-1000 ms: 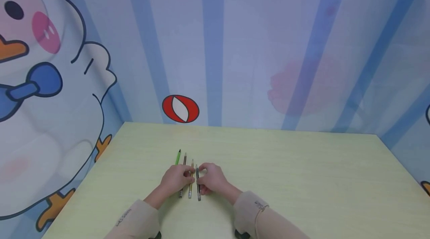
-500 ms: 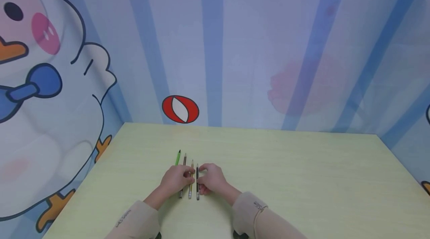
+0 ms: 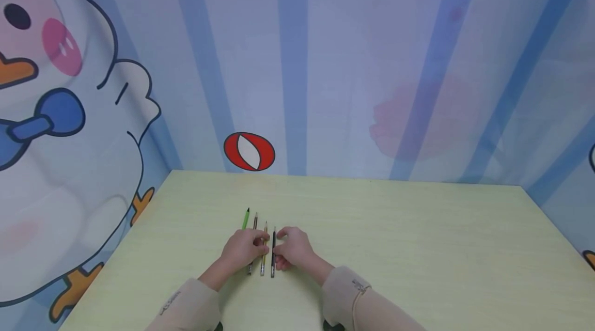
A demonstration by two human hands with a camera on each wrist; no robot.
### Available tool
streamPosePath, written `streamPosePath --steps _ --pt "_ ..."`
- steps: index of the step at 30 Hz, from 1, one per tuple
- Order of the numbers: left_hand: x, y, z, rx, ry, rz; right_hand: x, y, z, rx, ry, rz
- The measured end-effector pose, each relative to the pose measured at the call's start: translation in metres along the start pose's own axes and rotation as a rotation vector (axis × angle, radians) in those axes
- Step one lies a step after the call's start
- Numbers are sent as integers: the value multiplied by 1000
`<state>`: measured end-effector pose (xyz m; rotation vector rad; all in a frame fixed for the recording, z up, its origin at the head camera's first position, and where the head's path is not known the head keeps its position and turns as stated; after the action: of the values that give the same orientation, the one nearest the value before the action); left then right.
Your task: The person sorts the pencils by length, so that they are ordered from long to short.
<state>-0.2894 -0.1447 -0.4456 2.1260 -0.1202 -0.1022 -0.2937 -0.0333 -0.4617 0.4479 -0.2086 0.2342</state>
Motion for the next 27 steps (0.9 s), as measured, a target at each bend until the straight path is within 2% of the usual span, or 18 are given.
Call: streamPosePath --steps 5,12,17,22,27 --pt "1 -1 1 -3 8 10 1 0 0 -16 1 5" --pt "1 1 -1 -24 -20 10 1 0 -3 -9 -24 10" --pt "1 3 -3 -36 -17 24 3 5 -4 -31 -25 26" --pt "1 4 -3 -42 -5 37 6 10 -6 -71 7 49" --pt "1 8 0 -32 9 22 11 20 -11 -75 49 78"
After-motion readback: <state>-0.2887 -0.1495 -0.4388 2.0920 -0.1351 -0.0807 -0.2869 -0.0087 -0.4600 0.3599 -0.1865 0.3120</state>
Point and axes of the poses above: each hand's wrist, its own x-axis away from the middle knuckle, its own y-axis out of the back of the hand, z = x × y, the point moved 7 cm from there along -x, towards the middle knuckle, and after that the axes turned 4 degrees about -z, right-handed, at the moved point
